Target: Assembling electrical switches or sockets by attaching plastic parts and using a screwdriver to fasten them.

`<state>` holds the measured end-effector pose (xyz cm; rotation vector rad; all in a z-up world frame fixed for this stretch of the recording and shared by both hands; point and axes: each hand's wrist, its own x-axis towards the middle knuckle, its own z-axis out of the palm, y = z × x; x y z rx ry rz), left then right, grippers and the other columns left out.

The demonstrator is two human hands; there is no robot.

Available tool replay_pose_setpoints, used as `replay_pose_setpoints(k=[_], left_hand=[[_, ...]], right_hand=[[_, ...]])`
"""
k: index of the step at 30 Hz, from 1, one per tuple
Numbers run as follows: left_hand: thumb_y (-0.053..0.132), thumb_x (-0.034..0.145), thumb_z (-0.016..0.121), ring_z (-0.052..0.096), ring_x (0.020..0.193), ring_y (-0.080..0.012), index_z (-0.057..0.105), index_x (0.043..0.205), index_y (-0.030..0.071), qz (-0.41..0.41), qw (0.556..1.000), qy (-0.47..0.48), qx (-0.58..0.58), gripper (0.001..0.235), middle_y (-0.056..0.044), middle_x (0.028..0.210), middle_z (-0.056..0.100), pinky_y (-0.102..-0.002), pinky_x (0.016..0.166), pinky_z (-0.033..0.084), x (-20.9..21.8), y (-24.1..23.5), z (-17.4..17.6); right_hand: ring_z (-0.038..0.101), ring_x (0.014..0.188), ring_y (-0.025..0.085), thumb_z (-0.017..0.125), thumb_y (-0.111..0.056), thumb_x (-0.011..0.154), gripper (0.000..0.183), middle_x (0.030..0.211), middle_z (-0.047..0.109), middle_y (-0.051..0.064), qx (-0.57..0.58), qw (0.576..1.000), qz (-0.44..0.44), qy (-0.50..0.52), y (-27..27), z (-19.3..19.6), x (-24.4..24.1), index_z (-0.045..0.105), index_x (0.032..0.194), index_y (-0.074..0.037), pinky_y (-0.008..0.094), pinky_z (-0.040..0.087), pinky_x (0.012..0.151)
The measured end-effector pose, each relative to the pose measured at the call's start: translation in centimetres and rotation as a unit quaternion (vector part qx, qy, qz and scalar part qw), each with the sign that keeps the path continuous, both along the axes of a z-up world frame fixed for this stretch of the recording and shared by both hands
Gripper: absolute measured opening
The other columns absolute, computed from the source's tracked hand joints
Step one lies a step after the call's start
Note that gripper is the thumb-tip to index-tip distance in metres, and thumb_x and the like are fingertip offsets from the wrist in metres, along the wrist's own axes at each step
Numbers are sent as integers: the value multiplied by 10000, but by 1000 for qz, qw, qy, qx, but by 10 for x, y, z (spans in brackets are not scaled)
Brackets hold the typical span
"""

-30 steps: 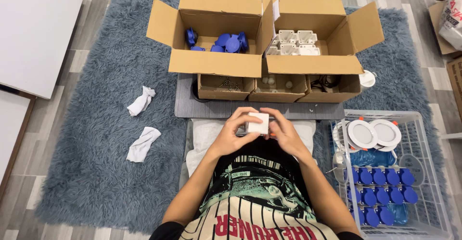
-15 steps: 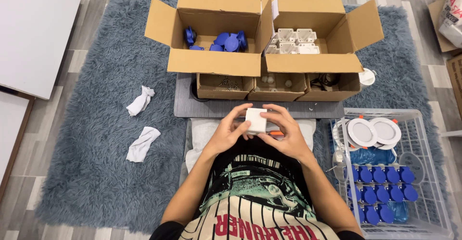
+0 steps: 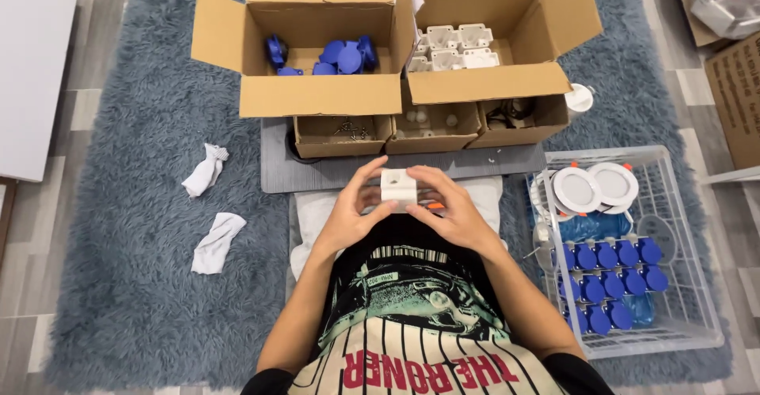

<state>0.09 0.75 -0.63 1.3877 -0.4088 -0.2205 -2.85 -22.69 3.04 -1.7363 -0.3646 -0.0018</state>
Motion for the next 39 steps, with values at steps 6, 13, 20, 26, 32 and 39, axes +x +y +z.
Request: replay_pose_setpoints(k=[6, 13, 20, 26, 32, 39], left_hand=[[175, 1107, 623, 799, 850, -274, 549, 1593, 29, -38, 997, 50, -37, 513, -227, 1273, 686, -369, 714, 707, 0, 3, 0], [91, 886, 919, 702, 1086, -194, 688, 1476, 47, 1, 999, -36, 6, 635, -127, 1387, 651, -362, 943, 648, -6, 0, 23], [-9, 737, 989, 681, 1235, -237, 537, 1608, 46, 15, 999, -21, -26, 983, -141, 1509, 611, -375, 1048, 605, -4, -7, 4], [19, 833, 920, 744, 1172, -281, 617, 1511, 34, 37, 997, -57, 44, 742, -150, 1448, 647, -377, 992, 635, 2, -1, 3], [188, 910, 814, 697, 1263, -248, 724, 1296, 80, 76, 963, -143, 216, 411, -63, 1373, 700, -393, 1106, 553, -2, -3, 26], [277, 958, 767, 595, 1344, -271, 736, 1286, 84, 64, 934, -192, 294, 382, -72, 1390, 676, -457, 1155, 496, 4, -11, -10]], right_hand=[[761, 1188, 404, 860, -64, 908, 536, 1454, 663, 227, -66, 990, 37, -119, 4, 21, 0, 713, 1423, -67, 497, 645, 945], [673, 1286, 379, 861, -190, 925, 768, 1634, 476, 220, -31, 999, 34, -28, 3, 16, 0, 523, 1600, -46, 478, 614, 1018], [763, 1104, 336, 932, -75, 843, 817, 1547, 578, 222, -47, 997, 30, -50, -7, 11, 9, 552, 1562, 11, 430, 655, 931], [676, 1308, 441, 979, -41, 751, 721, 1397, 697, 241, -136, 960, -26, -244, -49, 62, 59, 664, 1393, 50, 544, 538, 1108], [596, 1274, 431, 895, 8, 967, 643, 1449, 524, 280, -349, 858, -166, -340, -119, 116, 148, 579, 1515, 124, 507, 575, 1032], [645, 1169, 457, 917, -53, 842, 778, 1433, 548, 242, -554, 783, -189, -212, -204, 49, 262, 633, 1563, 3, 541, 569, 966]])
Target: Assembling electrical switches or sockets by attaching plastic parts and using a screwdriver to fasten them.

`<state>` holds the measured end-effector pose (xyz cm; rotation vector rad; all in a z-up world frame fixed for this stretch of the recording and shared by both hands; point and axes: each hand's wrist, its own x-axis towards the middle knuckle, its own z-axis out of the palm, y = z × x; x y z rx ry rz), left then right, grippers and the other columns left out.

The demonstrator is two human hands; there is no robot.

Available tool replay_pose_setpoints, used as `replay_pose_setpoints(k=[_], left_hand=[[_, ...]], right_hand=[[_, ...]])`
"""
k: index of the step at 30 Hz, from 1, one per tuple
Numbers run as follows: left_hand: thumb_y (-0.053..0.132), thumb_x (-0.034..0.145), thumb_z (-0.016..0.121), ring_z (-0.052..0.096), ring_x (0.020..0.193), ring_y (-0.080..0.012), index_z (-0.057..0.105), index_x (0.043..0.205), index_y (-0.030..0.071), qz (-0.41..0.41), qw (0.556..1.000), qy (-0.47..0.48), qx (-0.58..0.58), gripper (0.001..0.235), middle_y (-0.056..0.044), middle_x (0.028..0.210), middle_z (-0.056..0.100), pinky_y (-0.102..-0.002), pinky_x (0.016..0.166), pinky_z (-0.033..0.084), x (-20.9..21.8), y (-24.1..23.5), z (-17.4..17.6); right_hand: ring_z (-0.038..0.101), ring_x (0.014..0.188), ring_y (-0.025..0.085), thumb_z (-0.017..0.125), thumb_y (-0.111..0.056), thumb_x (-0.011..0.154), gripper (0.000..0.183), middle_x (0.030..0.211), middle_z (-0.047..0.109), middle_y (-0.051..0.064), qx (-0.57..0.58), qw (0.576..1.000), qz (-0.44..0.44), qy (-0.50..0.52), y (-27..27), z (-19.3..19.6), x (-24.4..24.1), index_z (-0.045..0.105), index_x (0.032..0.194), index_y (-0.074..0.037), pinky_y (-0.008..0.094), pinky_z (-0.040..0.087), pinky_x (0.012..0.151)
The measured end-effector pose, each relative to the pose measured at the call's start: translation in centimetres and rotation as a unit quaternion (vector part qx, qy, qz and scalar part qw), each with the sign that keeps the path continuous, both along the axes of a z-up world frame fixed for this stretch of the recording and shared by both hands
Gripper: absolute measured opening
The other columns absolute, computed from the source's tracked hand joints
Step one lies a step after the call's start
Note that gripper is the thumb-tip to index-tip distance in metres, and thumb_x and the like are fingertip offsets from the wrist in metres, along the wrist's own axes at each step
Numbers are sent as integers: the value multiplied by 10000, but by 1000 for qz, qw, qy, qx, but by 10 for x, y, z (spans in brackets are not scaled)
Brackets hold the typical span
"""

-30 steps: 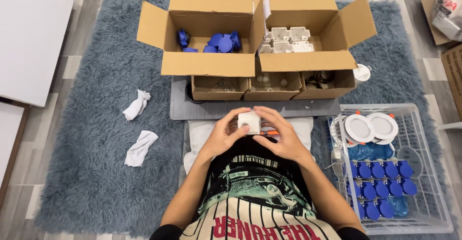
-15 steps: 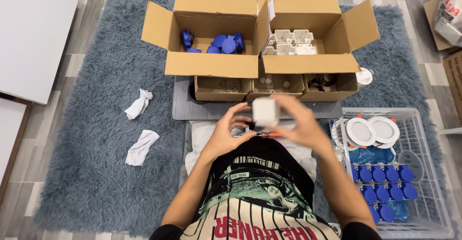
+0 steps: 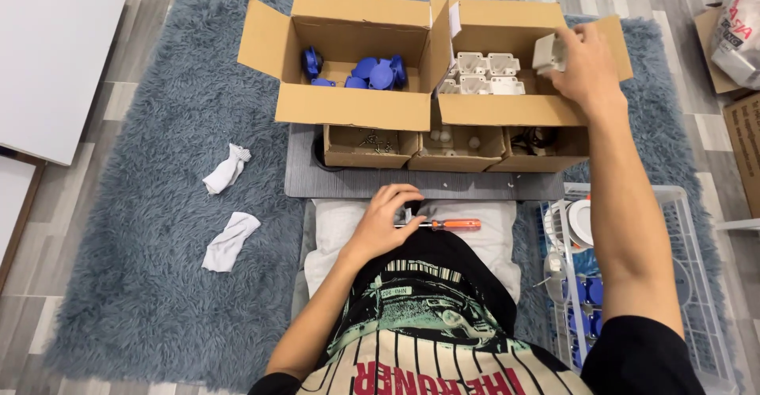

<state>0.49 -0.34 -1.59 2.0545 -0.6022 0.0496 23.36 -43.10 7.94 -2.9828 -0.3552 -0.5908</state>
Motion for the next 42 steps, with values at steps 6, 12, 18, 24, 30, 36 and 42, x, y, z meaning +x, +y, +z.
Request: replay_pose_setpoints(k=[6, 12, 18, 24, 30, 36, 42], left_hand=[[274, 955, 772, 599, 1333, -268, 743, 1267, 101, -10, 1000, 17, -17, 358, -60, 1376, 681, -438, 1155, 466, -5, -1, 6], [281, 950, 780, 600, 1324, -265, 748, 1263, 99, -12, 1000, 15, -12, 363, -56, 1374, 686, -442, 1165, 447, -2, -1, -3], [279, 956, 763, 602, 1309, -270, 747, 1263, 95, -18, 1000, 17, -5, 358, -64, 1360, 689, -450, 1159, 445, 0, -1, -5], [300, 972, 748, 622, 1272, -262, 749, 1258, 82, -22, 999, 23, 1, 359, -67, 1348, 693, -449, 1148, 453, -1, 0, -10], [437, 1031, 662, 698, 1263, -256, 747, 1309, 122, -68, 991, 99, 66, 429, -51, 1408, 706, -537, 1120, 531, -4, -14, -29], [361, 1002, 717, 641, 1317, -289, 736, 1346, 167, -102, 988, 77, 92, 395, -71, 1404, 690, -513, 1173, 465, -11, -22, -36], [373, 996, 735, 669, 1228, -275, 698, 1402, 165, -115, 982, 81, 125, 458, -62, 1375, 676, -494, 1126, 486, -11, -21, -48]], right_hand=[[571, 1213, 366, 934, -393, 721, 840, 1377, 722, 149, -221, 975, -16, -2, -24, -56, 52, 756, 1512, -174, 474, 372, 1057], [613, 1155, 297, 938, -488, 661, 680, 1233, 758, 78, -316, 948, -36, -20, -22, -82, 68, 811, 1286, -253, 475, 381, 1067], [644, 1081, 281, 897, -410, 756, 500, 1164, 754, 100, -302, 951, -48, -43, -17, -67, 56, 823, 1199, -190, 458, 391, 1091], [695, 1087, 380, 914, -226, 1001, 450, 1221, 755, 215, -16, 995, 62, -77, 10, 39, -91, 817, 1363, 24, 477, 527, 1021], [715, 1042, 360, 913, -139, 1132, 391, 1246, 758, 266, 60, 996, -60, -26, -125, -24, -260, 797, 1402, 119, 435, 574, 888], [843, 1262, 335, 845, -783, 748, 843, 1373, 908, 109, -62, 741, -406, 531, -336, -229, -437, 895, 1377, -225, 455, 685, 1053], [718, 1347, 497, 996, -276, 759, 821, 1505, 735, 284, 155, 641, -473, 585, -315, -294, -504, 757, 1490, 12, 590, 632, 1083]])
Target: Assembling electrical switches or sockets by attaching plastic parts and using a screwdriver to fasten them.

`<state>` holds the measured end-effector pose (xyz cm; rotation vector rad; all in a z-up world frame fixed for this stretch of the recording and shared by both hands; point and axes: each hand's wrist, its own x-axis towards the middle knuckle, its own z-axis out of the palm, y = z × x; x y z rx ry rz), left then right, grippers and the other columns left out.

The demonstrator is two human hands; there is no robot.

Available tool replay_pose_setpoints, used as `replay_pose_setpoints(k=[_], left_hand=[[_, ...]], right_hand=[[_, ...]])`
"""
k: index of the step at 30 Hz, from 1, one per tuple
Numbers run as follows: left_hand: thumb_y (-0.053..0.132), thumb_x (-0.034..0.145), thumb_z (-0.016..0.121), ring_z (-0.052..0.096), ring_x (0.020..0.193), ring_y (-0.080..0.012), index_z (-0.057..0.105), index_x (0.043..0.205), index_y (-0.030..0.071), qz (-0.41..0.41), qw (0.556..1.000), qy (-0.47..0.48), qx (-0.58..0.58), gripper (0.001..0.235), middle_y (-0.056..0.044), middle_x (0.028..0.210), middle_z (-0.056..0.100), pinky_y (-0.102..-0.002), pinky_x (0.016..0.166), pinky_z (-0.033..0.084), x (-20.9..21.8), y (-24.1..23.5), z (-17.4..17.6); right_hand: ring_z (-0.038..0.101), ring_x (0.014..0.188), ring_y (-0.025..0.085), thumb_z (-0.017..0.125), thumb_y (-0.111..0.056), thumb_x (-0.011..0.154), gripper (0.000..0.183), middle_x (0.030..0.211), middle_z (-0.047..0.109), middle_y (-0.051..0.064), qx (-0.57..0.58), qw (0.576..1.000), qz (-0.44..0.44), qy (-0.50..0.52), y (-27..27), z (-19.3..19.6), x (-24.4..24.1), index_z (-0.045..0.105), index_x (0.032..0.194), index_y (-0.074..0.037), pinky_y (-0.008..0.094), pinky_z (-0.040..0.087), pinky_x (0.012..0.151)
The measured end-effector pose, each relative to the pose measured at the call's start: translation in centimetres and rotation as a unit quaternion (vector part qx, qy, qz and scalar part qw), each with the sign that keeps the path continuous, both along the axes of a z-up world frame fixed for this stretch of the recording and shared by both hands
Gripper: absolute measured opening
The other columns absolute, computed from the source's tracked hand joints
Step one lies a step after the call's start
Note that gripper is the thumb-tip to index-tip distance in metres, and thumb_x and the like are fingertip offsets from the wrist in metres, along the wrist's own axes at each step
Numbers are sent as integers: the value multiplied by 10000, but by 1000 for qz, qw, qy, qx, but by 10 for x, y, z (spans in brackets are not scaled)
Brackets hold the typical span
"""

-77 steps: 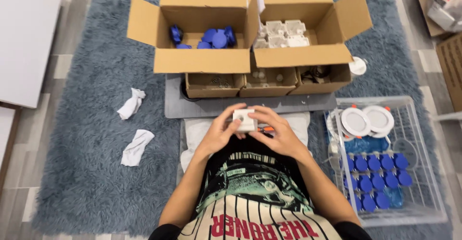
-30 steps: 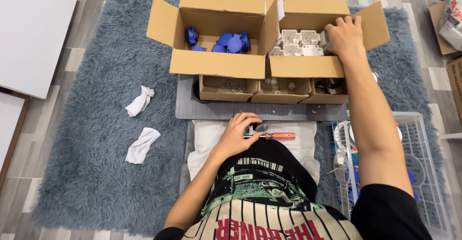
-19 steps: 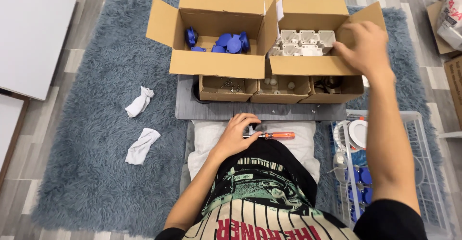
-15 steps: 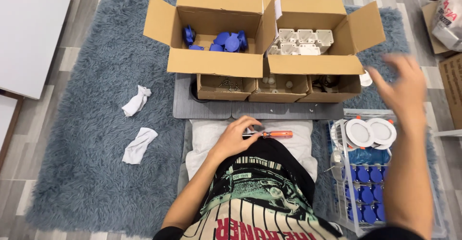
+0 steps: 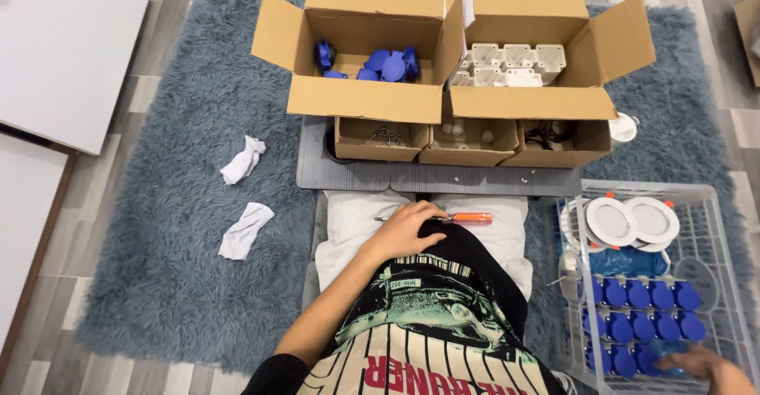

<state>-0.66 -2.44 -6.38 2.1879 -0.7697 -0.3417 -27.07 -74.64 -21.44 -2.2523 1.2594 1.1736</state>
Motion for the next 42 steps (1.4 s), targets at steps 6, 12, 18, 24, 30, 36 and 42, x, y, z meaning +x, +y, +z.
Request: replay_pose_setpoints(k=[6, 12, 18, 24, 30, 36, 42], left_hand=[[381, 988, 736, 680, 1225, -310, 686, 1394, 181, 2, 1000, 9, 5, 455, -81, 1319, 687, -522, 1125, 486, 2, 3, -1], [414, 979, 770, 686, 1263, -394, 684, 1421, 213, -19, 999, 30, -40, 493, -120, 1323, 717, -533, 1064, 502, 5, 6, -6], [432, 1003, 709, 666, 1259, -302, 655, 1456, 209, 1, 999, 40, 36, 508, -79, 1362, 685, -539, 1123, 493, 2, 0, -1], [404, 1004, 711, 683, 1226, -304, 658, 1433, 194, 2, 999, 26, 21, 480, -81, 1329, 700, -541, 1119, 500, 1, -1, -3], [387, 997, 720, 678, 1233, -315, 681, 1390, 184, 10, 1000, 13, -3, 444, -81, 1322, 698, -531, 1121, 492, 3, 0, -5], [386, 1029, 676, 596, 1397, -301, 688, 1387, 143, 25, 998, 49, -17, 433, -97, 1503, 639, -565, 1199, 463, 7, 5, 17], [237, 1087, 694, 715, 1260, -347, 722, 1353, 138, 8, 973, 60, -223, 285, -109, 1294, 733, -489, 1096, 549, 4, 28, 43]], right_hand=[[649, 1389, 542, 1065, -291, 818, 798, 1571, 697, 298, 36, 974, -192, 110, 14, -14, 13, 778, 1526, -61, 761, 540, 1053], [674, 1366, 563, 1042, -261, 863, 792, 1543, 720, 343, 63, 978, -190, 56, 24, -6, 15, 737, 1537, 22, 706, 591, 1039], [563, 1476, 518, 1009, -57, 936, 797, 1647, 588, 290, 84, 977, -197, 3, 41, 26, 10, 612, 1619, 48, 712, 589, 1095], [755, 1281, 626, 921, -75, 1026, 572, 1472, 790, 404, 88, 983, -162, 16, 3, 60, 14, 745, 1570, -68, 726, 589, 1035], [736, 1164, 754, 667, 190, 1075, 548, 1431, 706, 520, 162, 953, -142, -212, 79, 158, 87, 599, 1607, 77, 833, 627, 945], [801, 1129, 401, 708, 75, 914, 726, 1438, 778, 218, 219, 924, 42, -310, 277, 277, 187, 615, 1607, -117, 542, 656, 1017], [605, 1329, 290, 775, 36, 928, 594, 1518, 657, 263, 556, 691, 210, -412, 440, 228, 230, 599, 1494, 74, 483, 576, 1069]])
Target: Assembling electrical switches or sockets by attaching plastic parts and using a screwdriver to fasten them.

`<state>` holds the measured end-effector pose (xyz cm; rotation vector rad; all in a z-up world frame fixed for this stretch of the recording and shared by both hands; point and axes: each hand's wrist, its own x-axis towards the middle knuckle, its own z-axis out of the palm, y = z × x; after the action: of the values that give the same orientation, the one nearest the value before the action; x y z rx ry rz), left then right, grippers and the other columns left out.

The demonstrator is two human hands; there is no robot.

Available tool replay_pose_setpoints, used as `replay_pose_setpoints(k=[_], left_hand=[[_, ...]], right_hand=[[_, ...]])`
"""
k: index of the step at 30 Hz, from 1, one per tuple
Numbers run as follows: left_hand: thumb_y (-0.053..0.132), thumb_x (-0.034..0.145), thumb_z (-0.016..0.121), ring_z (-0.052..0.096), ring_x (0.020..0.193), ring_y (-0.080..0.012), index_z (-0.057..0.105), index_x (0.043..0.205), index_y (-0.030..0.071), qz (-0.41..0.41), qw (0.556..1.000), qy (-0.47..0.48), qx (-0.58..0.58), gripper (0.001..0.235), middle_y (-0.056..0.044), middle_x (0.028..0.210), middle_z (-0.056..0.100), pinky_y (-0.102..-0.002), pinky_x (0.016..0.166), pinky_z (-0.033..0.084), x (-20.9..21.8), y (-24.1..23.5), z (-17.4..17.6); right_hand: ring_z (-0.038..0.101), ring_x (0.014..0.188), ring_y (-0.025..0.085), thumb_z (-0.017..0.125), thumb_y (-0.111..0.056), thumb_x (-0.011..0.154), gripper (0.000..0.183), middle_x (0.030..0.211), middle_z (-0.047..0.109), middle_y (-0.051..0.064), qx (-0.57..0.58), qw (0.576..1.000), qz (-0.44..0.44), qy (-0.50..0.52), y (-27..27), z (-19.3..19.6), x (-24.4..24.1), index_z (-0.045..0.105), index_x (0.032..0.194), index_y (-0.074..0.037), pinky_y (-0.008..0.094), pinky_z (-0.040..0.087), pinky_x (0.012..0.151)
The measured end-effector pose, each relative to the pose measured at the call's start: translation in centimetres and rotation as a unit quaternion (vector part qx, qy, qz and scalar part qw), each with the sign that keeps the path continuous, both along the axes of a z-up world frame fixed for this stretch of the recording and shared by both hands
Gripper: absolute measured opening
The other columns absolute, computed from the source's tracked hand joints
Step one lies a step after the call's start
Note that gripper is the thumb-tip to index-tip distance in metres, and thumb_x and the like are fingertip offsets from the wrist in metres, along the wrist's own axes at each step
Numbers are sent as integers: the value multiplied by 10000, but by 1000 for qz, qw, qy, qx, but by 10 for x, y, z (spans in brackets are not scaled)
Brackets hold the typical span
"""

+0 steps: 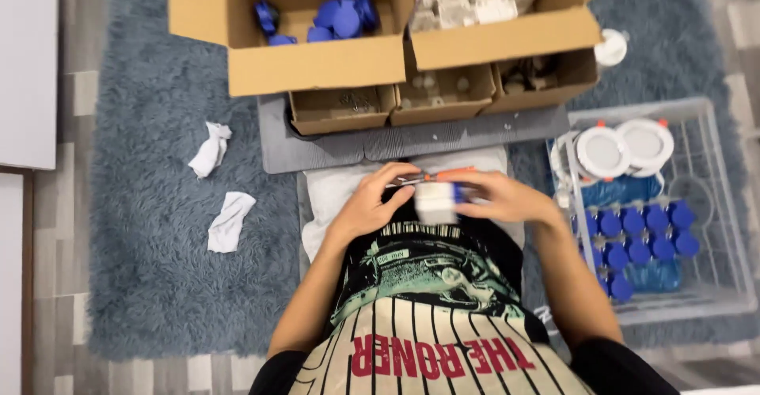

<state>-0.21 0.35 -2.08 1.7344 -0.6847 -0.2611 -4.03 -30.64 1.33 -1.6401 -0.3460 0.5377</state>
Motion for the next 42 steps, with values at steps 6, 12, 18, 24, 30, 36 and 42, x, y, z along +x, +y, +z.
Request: replay_pose_setpoints(k=[6, 12, 18, 24, 30, 36, 42], left_hand=[[243, 905, 898, 661, 1328, -464, 628, 1500, 59, 1, 999, -27, 29, 679, -210, 1403, 689, -596, 1142, 511, 5, 20, 23], [304, 862, 966, 736, 1254, -326, 734, 1369, 95, 95, 991, -92, -20, 596, -104, 1322, 740, -446, 1082, 579, 19, 28, 28], [254, 851, 974, 738, 1251, -322, 761, 1346, 121, 157, 974, -157, -41, 556, -98, 1344, 730, -442, 1079, 583, 37, 18, 12], [228, 829, 987, 737, 1261, -321, 775, 1340, 125, 161, 971, -169, -60, 563, -99, 1342, 739, -447, 1081, 582, 44, 4, -3], [208, 867, 955, 727, 1268, -341, 764, 1348, 113, 155, 969, -181, -65, 526, -119, 1346, 730, -464, 1074, 582, 45, -6, -8], [212, 996, 829, 706, 1295, -368, 730, 1400, 106, 151, 970, -181, -61, 429, -149, 1390, 701, -497, 1083, 575, 41, -6, -3], [92, 1089, 635, 707, 1290, -382, 752, 1364, 59, 151, 973, -148, -91, 301, -172, 1346, 735, -508, 1095, 547, 44, -7, -11]], right_hand=[[634, 1296, 251, 790, -49, 985, 647, 1528, 624, 194, 34, 999, 15, -27, 58, -32, 23, 548, 1583, 12, 400, 605, 1054], [690, 1339, 299, 763, -293, 1042, 510, 1457, 688, 118, -166, 920, -121, -333, 48, -41, 40, 667, 1492, -72, 398, 590, 1053], [677, 1361, 202, 739, -399, 1057, 401, 1411, 760, 35, -360, 780, -131, -495, 36, -68, 41, 760, 1380, -162, 387, 502, 1082], [726, 1293, 289, 794, -240, 1021, 327, 1327, 787, 128, -332, 771, -173, -515, 9, -84, 41, 790, 1290, -54, 407, 533, 1048], [741, 1265, 297, 807, -163, 1029, 236, 1291, 797, 111, -314, 771, -220, -508, -1, -68, 43, 814, 1235, -48, 389, 558, 1032], [757, 1204, 318, 805, -127, 1026, 159, 1249, 800, 111, -286, 781, -243, -500, 6, -58, 44, 825, 1167, -57, 410, 572, 1016], [770, 1146, 324, 808, -113, 1006, 204, 1223, 802, 110, -202, 825, -249, -465, 30, -64, 56, 825, 1206, -74, 405, 591, 994]])
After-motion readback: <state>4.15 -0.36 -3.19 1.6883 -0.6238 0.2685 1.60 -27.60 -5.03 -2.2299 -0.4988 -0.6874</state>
